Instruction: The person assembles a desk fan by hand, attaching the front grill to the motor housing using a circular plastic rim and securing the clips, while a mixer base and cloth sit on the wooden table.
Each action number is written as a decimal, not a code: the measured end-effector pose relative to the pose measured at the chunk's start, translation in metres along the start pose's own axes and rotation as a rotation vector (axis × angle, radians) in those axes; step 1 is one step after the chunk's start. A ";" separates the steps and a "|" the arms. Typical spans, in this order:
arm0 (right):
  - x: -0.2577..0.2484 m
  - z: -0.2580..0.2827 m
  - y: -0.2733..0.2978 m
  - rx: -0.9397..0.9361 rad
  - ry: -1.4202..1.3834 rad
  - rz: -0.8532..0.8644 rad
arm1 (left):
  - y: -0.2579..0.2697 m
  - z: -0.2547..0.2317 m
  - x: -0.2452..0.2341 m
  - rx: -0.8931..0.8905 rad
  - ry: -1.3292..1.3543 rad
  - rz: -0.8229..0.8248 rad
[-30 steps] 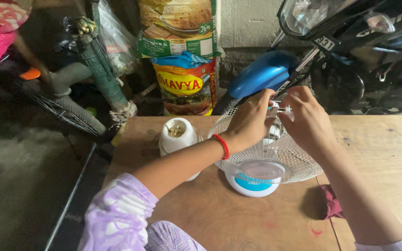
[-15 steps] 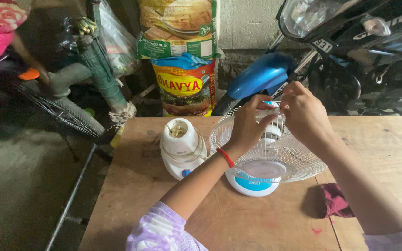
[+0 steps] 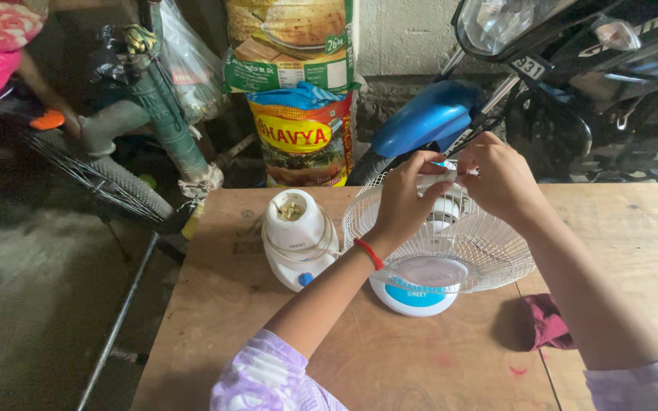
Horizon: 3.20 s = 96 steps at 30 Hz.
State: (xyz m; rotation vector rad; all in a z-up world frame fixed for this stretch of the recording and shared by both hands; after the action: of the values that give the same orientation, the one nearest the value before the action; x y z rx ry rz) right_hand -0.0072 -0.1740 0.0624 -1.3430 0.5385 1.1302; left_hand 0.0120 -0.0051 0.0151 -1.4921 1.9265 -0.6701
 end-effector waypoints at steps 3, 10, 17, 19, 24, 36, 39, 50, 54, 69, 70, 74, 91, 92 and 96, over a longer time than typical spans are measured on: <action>0.004 0.002 0.004 0.040 0.027 -0.017 | -0.001 -0.001 -0.002 -0.006 -0.032 0.011; 0.010 0.019 0.025 -0.010 0.153 -0.152 | 0.000 0.001 -0.001 0.067 -0.059 -0.004; 0.004 0.024 0.031 0.011 0.131 -0.181 | -0.001 0.000 -0.001 0.083 -0.065 -0.020; -0.001 0.021 0.028 0.079 0.010 -0.146 | -0.001 -0.001 -0.001 0.075 -0.066 -0.016; -0.003 0.007 0.013 0.055 -0.022 -0.063 | -0.001 -0.004 -0.002 0.083 -0.053 -0.010; 0.000 0.023 0.025 -0.147 0.198 -0.217 | -0.001 -0.003 0.000 0.075 -0.053 -0.021; 0.003 0.024 0.031 -0.143 0.234 -0.236 | -0.004 -0.011 -0.001 0.074 -0.056 -0.039; 0.001 0.030 0.031 -0.028 0.034 -0.236 | 0.194 0.111 -0.011 -0.252 0.070 -0.965; 0.011 0.026 0.034 -0.036 0.150 -0.234 | 0.323 0.229 0.050 -1.047 0.714 -1.122; 0.003 0.026 0.033 -0.037 0.013 -0.249 | 0.278 0.244 0.097 -1.196 1.437 -0.788; 0.005 0.027 0.034 -0.035 0.013 -0.249 | 0.277 0.242 0.097 -1.195 1.435 -0.781; 0.006 0.031 0.039 -0.066 0.036 -0.321 | 0.276 0.238 0.097 -1.191 1.425 -0.791; 0.002 0.028 0.055 -0.079 -0.079 -0.360 | 0.286 0.262 0.097 -1.151 1.386 -0.724; -0.001 0.020 0.069 -0.056 -0.081 -0.473 | 0.284 0.266 0.095 -1.154 1.386 -0.722; 0.025 -0.039 0.160 0.266 -0.066 -0.721 | 0.282 0.275 0.097 -1.100 1.459 -0.746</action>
State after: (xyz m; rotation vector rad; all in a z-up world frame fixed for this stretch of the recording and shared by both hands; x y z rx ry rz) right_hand -0.1239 -0.2271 -0.0435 -1.1206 0.1182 0.4862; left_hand 0.0056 -0.0395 -0.3894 -3.0065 3.0218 -1.3984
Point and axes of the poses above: each hand's wrist, its own y-axis away from the middle knuckle, its own x-axis out of the palm, z = x × y, the point moved 2 cm from there along -y, towards the middle knuckle, and after that the axes turned 6 degrees about y, right-handed, at the moved point
